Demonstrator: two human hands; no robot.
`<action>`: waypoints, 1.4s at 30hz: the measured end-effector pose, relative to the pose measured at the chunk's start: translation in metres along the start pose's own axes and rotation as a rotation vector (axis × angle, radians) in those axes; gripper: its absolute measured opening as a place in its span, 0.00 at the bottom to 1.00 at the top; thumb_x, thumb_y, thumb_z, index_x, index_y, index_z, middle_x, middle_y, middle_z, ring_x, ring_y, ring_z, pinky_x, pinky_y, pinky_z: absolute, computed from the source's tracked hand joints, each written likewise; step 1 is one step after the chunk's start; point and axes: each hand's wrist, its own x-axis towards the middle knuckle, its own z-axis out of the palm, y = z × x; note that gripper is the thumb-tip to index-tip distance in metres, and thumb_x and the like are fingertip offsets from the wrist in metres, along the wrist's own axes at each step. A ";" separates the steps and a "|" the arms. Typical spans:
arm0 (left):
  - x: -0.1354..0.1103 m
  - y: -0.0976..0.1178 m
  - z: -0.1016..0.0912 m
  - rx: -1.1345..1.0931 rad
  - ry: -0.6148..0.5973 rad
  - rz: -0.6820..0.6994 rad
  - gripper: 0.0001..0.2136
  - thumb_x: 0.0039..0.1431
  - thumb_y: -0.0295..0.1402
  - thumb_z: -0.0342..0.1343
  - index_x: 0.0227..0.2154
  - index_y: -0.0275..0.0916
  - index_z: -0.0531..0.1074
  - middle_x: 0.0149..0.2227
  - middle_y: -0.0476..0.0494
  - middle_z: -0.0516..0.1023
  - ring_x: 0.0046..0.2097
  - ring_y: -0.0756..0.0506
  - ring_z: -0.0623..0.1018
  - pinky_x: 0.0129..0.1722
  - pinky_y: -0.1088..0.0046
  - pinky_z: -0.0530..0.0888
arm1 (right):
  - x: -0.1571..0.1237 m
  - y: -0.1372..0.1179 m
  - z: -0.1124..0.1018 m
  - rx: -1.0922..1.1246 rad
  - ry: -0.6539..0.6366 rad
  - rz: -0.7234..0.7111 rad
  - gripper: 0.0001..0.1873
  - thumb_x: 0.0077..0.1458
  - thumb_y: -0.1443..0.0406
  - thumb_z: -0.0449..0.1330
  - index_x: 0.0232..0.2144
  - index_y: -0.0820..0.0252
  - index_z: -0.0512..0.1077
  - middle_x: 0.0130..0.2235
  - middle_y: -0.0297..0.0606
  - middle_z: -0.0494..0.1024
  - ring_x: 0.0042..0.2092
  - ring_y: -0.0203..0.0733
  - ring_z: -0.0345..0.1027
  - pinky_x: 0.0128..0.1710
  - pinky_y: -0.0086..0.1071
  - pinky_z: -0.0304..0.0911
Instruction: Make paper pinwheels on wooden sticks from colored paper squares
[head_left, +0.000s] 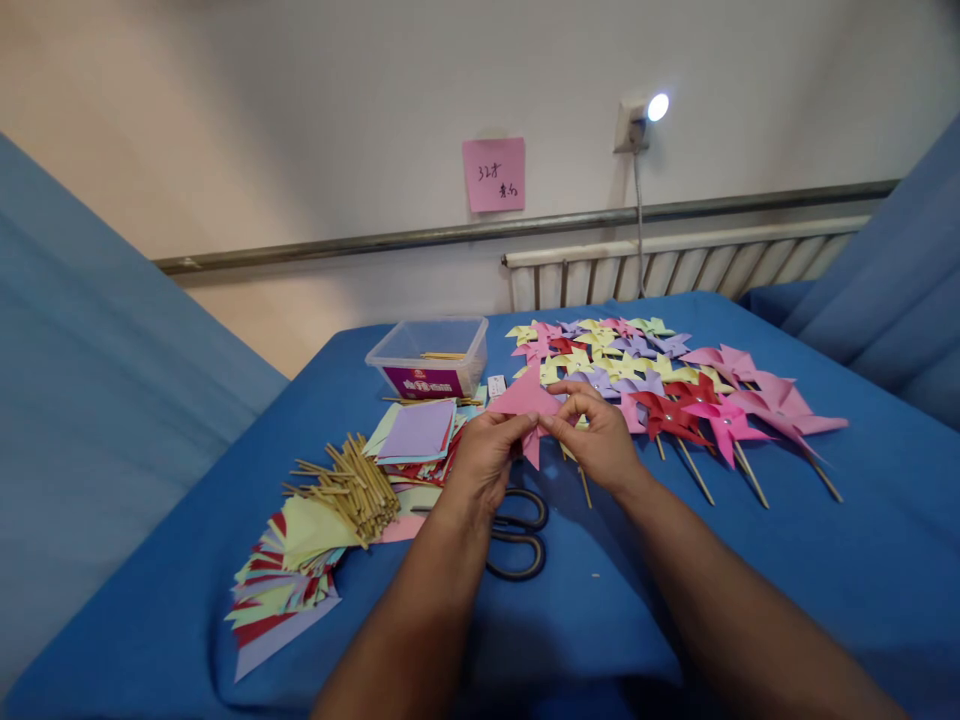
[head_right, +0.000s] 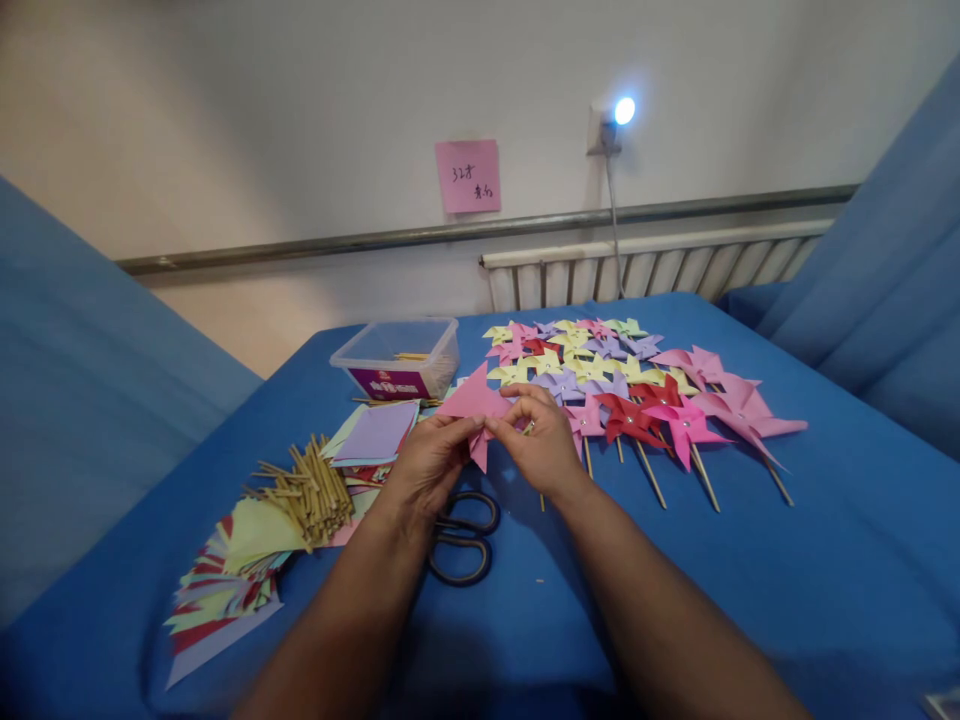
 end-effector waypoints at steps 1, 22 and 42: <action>0.000 0.000 0.000 0.003 0.000 -0.001 0.11 0.39 0.34 0.69 0.18 0.32 0.75 0.19 0.46 0.71 0.23 0.52 0.67 0.27 0.73 0.63 | 0.000 0.000 0.000 -0.001 0.001 0.002 0.14 0.49 0.58 0.66 0.19 0.56 0.68 0.45 0.43 0.76 0.50 0.48 0.69 0.51 0.45 0.60; -0.014 0.025 -0.008 0.472 -0.164 0.160 0.13 0.43 0.29 0.62 0.36 0.35 0.80 0.33 0.44 0.80 0.33 0.46 0.76 0.32 0.74 0.69 | 0.010 -0.003 -0.017 0.346 -0.127 0.272 0.20 0.42 0.56 0.71 0.36 0.56 0.74 0.31 0.33 0.76 0.33 0.39 0.70 0.36 0.34 0.67; -0.010 0.015 -0.002 0.447 0.134 0.320 0.19 0.40 0.27 0.64 0.40 0.37 0.75 0.33 0.45 0.80 0.32 0.47 0.76 0.33 0.74 0.69 | -0.005 0.012 0.011 0.419 0.011 0.370 0.20 0.40 0.59 0.70 0.38 0.56 0.72 0.28 0.31 0.78 0.28 0.39 0.72 0.29 0.32 0.67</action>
